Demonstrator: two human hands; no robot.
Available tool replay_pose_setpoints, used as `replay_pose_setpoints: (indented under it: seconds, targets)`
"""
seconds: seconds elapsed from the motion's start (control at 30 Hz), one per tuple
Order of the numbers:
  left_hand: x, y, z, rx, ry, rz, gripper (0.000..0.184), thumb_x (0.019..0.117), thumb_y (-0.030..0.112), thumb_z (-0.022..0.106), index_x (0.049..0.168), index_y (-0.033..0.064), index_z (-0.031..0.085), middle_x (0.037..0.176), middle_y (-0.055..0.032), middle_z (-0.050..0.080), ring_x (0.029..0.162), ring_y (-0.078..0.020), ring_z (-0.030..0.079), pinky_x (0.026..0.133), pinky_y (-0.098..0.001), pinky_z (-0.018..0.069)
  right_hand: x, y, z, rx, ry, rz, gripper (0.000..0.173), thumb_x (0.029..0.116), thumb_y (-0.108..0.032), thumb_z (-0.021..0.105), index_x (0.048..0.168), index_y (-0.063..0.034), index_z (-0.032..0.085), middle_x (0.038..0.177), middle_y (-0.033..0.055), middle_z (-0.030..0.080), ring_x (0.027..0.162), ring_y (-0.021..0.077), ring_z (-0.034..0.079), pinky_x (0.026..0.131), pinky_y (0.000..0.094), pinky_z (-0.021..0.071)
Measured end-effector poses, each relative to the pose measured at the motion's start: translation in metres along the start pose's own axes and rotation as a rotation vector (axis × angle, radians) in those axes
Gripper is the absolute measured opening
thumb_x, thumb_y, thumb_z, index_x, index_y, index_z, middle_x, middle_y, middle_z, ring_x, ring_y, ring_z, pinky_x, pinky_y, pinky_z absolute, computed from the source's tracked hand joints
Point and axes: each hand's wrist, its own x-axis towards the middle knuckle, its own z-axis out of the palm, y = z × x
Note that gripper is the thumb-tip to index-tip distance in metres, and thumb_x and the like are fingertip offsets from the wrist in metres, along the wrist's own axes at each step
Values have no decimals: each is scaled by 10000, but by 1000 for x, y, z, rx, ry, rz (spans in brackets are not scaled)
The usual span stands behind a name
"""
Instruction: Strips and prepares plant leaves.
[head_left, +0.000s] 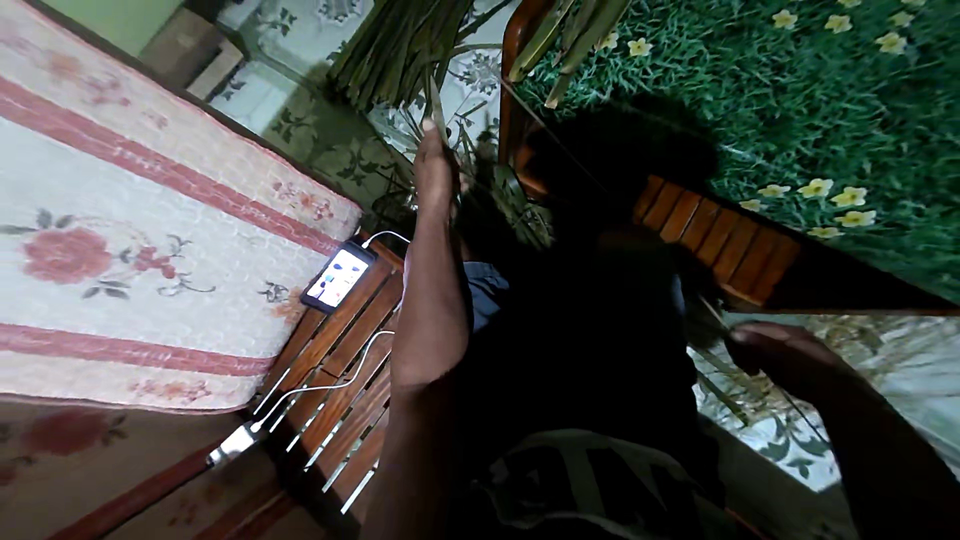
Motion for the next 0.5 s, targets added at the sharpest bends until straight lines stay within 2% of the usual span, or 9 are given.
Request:
replay_pose_setpoints:
  seconds: [0.1,0.13,0.17,0.23,0.3,0.33,0.37,0.43,0.5]
  targets:
    - [-16,-3,0,-72,-68,16,270,1135,314,340,1227,98,474,734,-16,518,485,-121,529,426,-262,507,35,-70,42,89,1,-62,192,1015,-181,493,1039,-92,662,664,-98,578,511,3,496,501,195,467]
    - [-20,-4,-1,-100,-107,41,213,1134,264,346,1211,94,450,753,-26,543,496,-122,549,430,-257,513,47,-91,54,59,9,-50,196,1035,-168,503,1119,-58,642,712,-66,581,540,15,507,519,206,481]
    - [-25,-5,-2,-138,-153,69,210,1134,255,336,1196,88,447,759,-36,573,498,-121,561,428,-250,510,59,-114,64,-20,0,-42,263,1053,-180,509,1220,-15,628,802,-6,605,601,41,532,569,235,504]
    - [-37,-8,-3,-191,-292,93,385,1136,379,252,1156,82,497,671,-11,579,453,-95,531,405,-231,484,80,-157,81,-180,-51,-93,335,1078,-210,475,1294,6,612,894,84,627,679,97,549,637,298,508]
    - [-53,-15,-2,-166,-494,61,517,1117,436,205,1243,68,546,582,28,536,415,-64,477,394,-213,448,97,-187,97,-191,-82,-167,332,1081,-228,478,1316,-44,623,901,80,636,687,108,557,643,308,511]
    - [-62,-19,1,-115,-588,43,442,1109,375,254,1273,75,534,569,30,526,401,-53,465,386,-198,439,104,-198,106,-169,-80,-212,319,1075,-219,497,1306,-48,637,887,76,638,678,108,559,633,307,513]
    - [-73,-22,5,-34,-654,3,321,1109,313,318,1246,100,517,569,19,500,392,-53,443,381,-191,416,109,-208,114,-154,-76,-242,303,1071,-204,515,1293,-48,649,890,77,646,673,107,568,626,302,520]
    - [-92,-27,16,127,-737,-69,301,1097,233,420,1348,103,523,605,-16,476,392,-66,414,376,-191,388,116,-222,129,-132,-83,-269,276,1057,-202,557,1254,-34,654,896,94,659,683,130,599,641,327,548]
    - [-93,-32,24,160,-829,-73,279,1089,204,467,1319,62,534,610,-10,485,411,-62,431,389,-183,396,120,-224,140,-105,-55,-286,250,1033,-243,612,1179,-47,667,864,72,672,667,114,613,621,313,554]
